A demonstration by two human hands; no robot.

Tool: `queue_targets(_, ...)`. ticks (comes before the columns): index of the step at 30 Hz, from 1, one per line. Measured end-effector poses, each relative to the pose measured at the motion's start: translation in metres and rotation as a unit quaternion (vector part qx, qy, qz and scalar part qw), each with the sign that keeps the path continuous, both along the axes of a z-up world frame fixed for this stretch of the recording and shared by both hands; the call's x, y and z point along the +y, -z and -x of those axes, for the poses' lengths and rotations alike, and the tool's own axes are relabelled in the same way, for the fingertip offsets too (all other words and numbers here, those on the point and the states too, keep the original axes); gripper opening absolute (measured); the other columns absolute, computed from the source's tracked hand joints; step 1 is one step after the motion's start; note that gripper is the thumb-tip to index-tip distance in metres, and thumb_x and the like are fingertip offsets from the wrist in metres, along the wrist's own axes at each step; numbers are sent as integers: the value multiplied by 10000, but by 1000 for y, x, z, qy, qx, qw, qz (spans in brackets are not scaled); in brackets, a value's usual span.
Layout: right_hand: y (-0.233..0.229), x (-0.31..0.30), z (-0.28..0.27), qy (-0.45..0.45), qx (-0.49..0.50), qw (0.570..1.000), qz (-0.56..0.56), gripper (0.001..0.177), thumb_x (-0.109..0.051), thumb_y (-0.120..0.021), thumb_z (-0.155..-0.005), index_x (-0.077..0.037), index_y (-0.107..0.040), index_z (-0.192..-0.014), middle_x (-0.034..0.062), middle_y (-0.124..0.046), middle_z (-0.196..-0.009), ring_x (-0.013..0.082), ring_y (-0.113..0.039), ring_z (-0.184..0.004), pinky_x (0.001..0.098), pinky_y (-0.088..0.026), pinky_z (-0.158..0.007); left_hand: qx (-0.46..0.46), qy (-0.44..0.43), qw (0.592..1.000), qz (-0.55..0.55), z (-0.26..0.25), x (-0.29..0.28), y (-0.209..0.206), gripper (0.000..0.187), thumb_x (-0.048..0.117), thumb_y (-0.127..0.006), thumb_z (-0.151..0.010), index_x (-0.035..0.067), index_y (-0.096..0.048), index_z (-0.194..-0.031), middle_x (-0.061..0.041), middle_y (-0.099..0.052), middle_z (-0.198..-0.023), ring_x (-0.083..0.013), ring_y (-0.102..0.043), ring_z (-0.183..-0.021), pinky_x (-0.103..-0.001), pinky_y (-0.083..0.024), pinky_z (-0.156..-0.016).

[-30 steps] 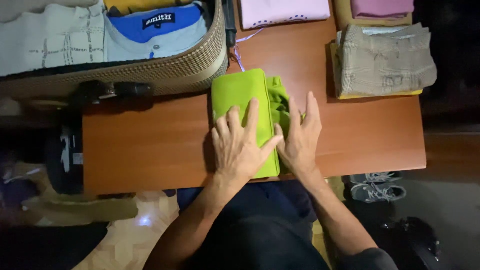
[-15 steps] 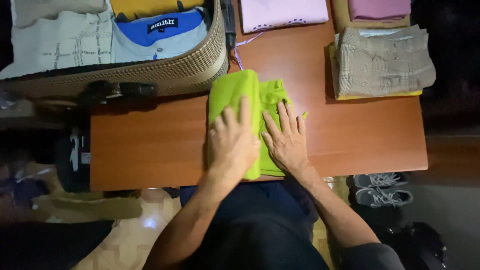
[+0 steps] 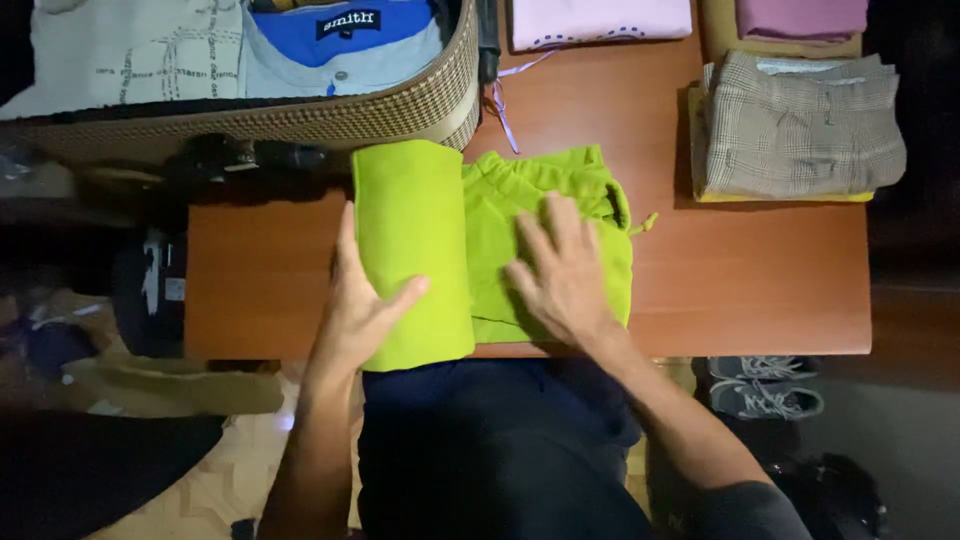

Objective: The person is folding clothes and placing them into a suitcase.

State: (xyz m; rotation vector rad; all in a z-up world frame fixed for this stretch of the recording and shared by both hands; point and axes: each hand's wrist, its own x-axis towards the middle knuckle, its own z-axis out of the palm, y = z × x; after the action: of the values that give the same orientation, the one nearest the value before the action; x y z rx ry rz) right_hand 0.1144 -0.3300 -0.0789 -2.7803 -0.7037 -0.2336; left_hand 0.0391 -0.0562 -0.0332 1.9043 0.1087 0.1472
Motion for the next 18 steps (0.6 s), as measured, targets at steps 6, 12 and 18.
queue_targets(6, 6, 5, 3, -53, 4, 999, -9, 755, -581, -617, -932, -160, -473, -1542, 230, -344, -1617, 416, -299, -1501, 601, -224, -1195, 81, -42, 990, 104, 12, 28, 29, 1061, 210, -781, -834, 47, -101, -1631, -215, -456, -1470, -297, -540, -1280, -412, -506, -1014)
queue_targets(12, 8, -2, 7, -50, 1, 999, 13, 755, -586, -601, -942, -162, -466, -1552, 229, -353, -1627, 415, -298, -1508, 587, -222, -1200, 36, -138, 929, -341, 19, -28, -10, 913, 366, -824, -837, 103, -325, -1555, -202, -501, -1441, -377, -560, -1227, -500, -480, -985)
queue_targets(18, 6, -3, 7, -44, -15, 999, 6, 754, -579, -610, -946, -155, -466, -1553, 230, -358, -1626, 422, -310, -1503, 584, -224, -1205, 42, -78, 880, -467, -5, -63, -27, 937, 410, -831, -713, 73, -413, -1480, -249, -513, -1355, -455, -539, -1152, -563, -450, -924)
